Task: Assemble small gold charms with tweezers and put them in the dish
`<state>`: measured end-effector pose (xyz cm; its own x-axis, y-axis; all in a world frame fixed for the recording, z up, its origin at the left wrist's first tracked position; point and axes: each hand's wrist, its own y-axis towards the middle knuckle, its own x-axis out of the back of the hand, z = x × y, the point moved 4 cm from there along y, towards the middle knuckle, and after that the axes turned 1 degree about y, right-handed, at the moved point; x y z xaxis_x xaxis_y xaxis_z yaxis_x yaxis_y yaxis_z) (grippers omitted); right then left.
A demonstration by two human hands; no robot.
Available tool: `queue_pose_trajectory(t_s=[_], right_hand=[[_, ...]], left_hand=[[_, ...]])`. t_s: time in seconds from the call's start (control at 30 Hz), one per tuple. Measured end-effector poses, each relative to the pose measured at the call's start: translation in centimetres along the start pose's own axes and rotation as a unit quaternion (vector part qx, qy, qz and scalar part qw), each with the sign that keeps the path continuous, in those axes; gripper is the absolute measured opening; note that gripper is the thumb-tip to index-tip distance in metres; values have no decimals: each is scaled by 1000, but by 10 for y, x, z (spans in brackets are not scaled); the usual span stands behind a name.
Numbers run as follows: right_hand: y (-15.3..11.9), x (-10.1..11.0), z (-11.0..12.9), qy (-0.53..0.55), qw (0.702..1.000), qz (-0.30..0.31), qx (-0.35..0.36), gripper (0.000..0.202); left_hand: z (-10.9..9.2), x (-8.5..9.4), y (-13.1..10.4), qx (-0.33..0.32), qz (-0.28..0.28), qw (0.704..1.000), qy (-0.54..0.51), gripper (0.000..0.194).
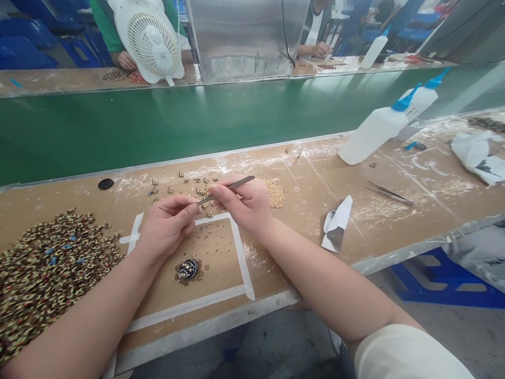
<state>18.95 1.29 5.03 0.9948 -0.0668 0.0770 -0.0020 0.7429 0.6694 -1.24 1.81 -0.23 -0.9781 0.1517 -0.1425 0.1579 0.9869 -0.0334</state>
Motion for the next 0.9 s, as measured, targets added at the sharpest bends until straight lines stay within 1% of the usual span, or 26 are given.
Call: queue_pose_trajectory(t_s=[0.07, 0.13, 0.2, 0.3, 0.33, 0.4, 0.47, 0.57, 0.63, 0.7, 0.77, 0.8, 0.83, 0.9], right_hand=[[0, 1, -2, -8, 999, -11, -31, 47], [1, 1, -2, -11, 999, -17, -43, 48], [2, 1, 0, -9, 1000, -6, -9, 44], [2, 0, 6, -18, 997, 18, 71, 35], [2, 0, 7, -20, 996, 20, 85, 33], [1, 0, 7, -13, 996, 15, 84, 32], [1, 0, 5, 2, 999, -2, 50, 33], [0, 1, -4, 33, 998, -41, -42, 39], [-1, 0, -11, 75, 990, -65, -98, 43], [-3, -3, -17, 120, 981, -68, -140, 43], [-6, -9, -19, 141, 974, -38, -171, 44], [-9, -13, -19, 140, 974, -7, -180, 45], [-12, -18, -18, 135, 974, 34, -180, 45], [-18, -30, -12, 119, 972, 141, -143, 44]], left_hand=[[-1, 0, 0, -13, -6, 1000, 22, 24], [-3, 0, -1, -27, -13, 999, 39, 22], [-5, 0, -2, -39, -22, 998, 53, 20], [-6, 0, -2, -45, -28, 996, 67, 19], [-6, 0, -2, -43, -28, 996, 70, 19], [-5, 1, -2, -39, -28, 996, 73, 21], [-4, 1, -2, -36, -27, 996, 74, 22], [-3, 0, -2, -31, -14, 998, 58, 25], [-3, -1, -1, -33, -8, 999, 21, 26], [-4, -1, 1, -41, -15, 999, -22, 26], [-6, -1, 3, -51, -31, 997, -50, 24], [-8, -1, 4, -57, -39, 996, -59, 23], [-9, -1, 5, -65, -45, 995, -66, 23], [-10, 0, 6, -76, -52, 993, -75, 29]])
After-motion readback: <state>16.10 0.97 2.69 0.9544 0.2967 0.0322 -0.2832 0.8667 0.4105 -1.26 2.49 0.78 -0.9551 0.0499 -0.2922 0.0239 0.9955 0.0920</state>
